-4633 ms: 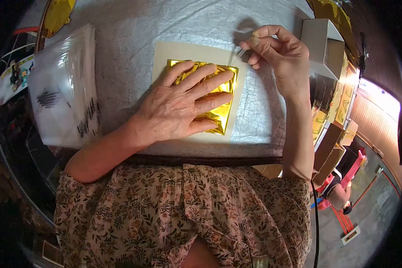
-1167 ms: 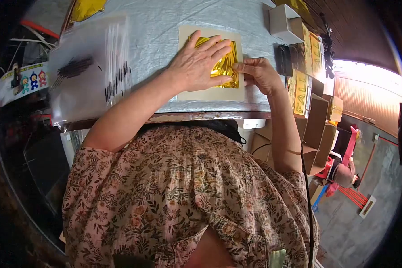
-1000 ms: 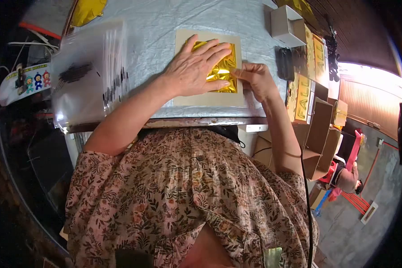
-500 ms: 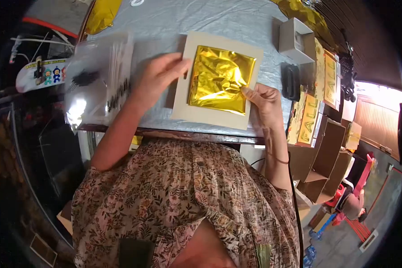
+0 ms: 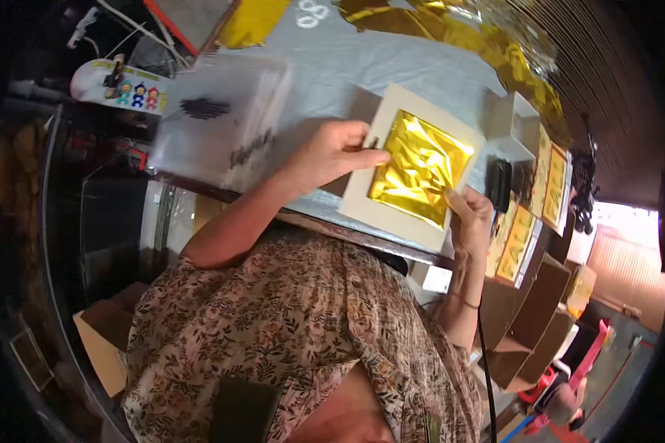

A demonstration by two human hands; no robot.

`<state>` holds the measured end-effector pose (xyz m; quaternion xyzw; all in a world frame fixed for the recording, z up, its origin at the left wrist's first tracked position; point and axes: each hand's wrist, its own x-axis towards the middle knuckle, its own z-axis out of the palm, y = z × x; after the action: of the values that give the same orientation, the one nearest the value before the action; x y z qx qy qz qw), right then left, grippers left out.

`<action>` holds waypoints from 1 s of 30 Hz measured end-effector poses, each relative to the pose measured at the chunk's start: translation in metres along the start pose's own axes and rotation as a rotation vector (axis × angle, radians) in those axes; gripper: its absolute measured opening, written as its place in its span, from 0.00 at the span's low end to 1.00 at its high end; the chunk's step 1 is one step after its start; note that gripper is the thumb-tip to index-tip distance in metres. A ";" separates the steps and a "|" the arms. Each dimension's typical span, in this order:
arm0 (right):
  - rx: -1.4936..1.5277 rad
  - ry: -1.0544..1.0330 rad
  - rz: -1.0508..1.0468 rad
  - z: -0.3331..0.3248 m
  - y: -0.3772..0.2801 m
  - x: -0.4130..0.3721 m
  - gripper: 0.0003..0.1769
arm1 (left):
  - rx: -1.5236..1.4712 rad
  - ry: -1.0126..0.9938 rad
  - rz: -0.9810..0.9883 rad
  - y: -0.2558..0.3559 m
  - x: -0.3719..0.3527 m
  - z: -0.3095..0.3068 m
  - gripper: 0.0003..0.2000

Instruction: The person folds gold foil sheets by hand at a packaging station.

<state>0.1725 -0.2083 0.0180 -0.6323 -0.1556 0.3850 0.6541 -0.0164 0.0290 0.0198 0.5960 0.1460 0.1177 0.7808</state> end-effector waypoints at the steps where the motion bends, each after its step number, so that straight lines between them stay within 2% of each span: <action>1: 0.021 0.037 -0.026 0.007 -0.005 -0.003 0.06 | 0.011 0.017 0.012 0.011 -0.002 -0.006 0.15; 3: 0.034 0.016 -0.034 -0.004 -0.004 -0.002 0.05 | 0.249 0.002 -0.113 0.035 0.002 -0.023 0.13; 4: 0.040 0.020 -0.060 -0.001 -0.007 -0.004 0.04 | 0.477 0.061 -0.025 0.033 0.010 -0.042 0.12; 6: 0.057 0.024 -0.073 -0.001 -0.010 -0.007 0.04 | 0.888 0.330 0.210 0.038 0.024 -0.082 0.14; 8: 0.087 0.031 -0.082 0.000 -0.016 -0.010 0.03 | 1.156 0.424 0.272 0.038 0.057 -0.139 0.14; 10: 0.083 0.018 -0.075 -0.008 -0.013 -0.010 0.03 | 1.409 0.550 0.108 0.038 0.094 -0.180 0.13; 11: 0.077 0.005 -0.065 -0.011 -0.012 -0.010 0.03 | 1.410 0.552 0.114 0.033 0.109 -0.193 0.13; 13: 0.088 0.012 -0.085 -0.005 -0.016 -0.013 0.03 | 1.442 0.701 0.202 0.023 0.128 -0.208 0.13; 17: 0.072 0.072 -0.073 -0.004 -0.018 -0.013 0.03 | 1.455 0.753 0.197 0.011 0.147 -0.212 0.13; 20: 0.069 0.054 -0.093 -0.011 -0.017 -0.010 0.04 | 1.518 0.627 0.177 0.009 0.137 -0.202 0.14; 22: 0.072 0.043 -0.112 -0.013 -0.018 -0.008 0.04 | 1.479 0.455 0.239 0.009 0.121 -0.186 0.15; 23: 0.070 0.047 -0.106 -0.011 -0.019 -0.006 0.04 | 1.475 0.450 0.235 0.012 0.116 -0.182 0.15; 25: 0.077 0.064 -0.095 -0.008 -0.022 -0.006 0.05 | 1.454 0.290 0.246 0.017 0.106 -0.181 0.21; 26: 0.082 0.043 -0.085 -0.013 -0.020 -0.006 0.05 | 1.446 0.291 0.245 0.019 0.105 -0.178 0.21; 28: 0.070 0.051 -0.089 -0.013 -0.020 -0.006 0.04 | 1.376 0.362 0.353 0.026 0.104 -0.177 0.30; 29: 0.064 0.058 -0.098 -0.012 -0.021 -0.006 0.04 | 1.374 0.365 0.355 0.031 0.105 -0.176 0.30; 30: 0.061 0.056 -0.100 -0.008 -0.023 -0.007 0.04 | 1.386 0.344 0.238 0.034 0.108 -0.177 0.35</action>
<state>0.1809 -0.2162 0.0408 -0.6142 -0.1568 0.3384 0.6955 0.0185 0.2349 -0.0003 0.9390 0.2420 0.1744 0.1713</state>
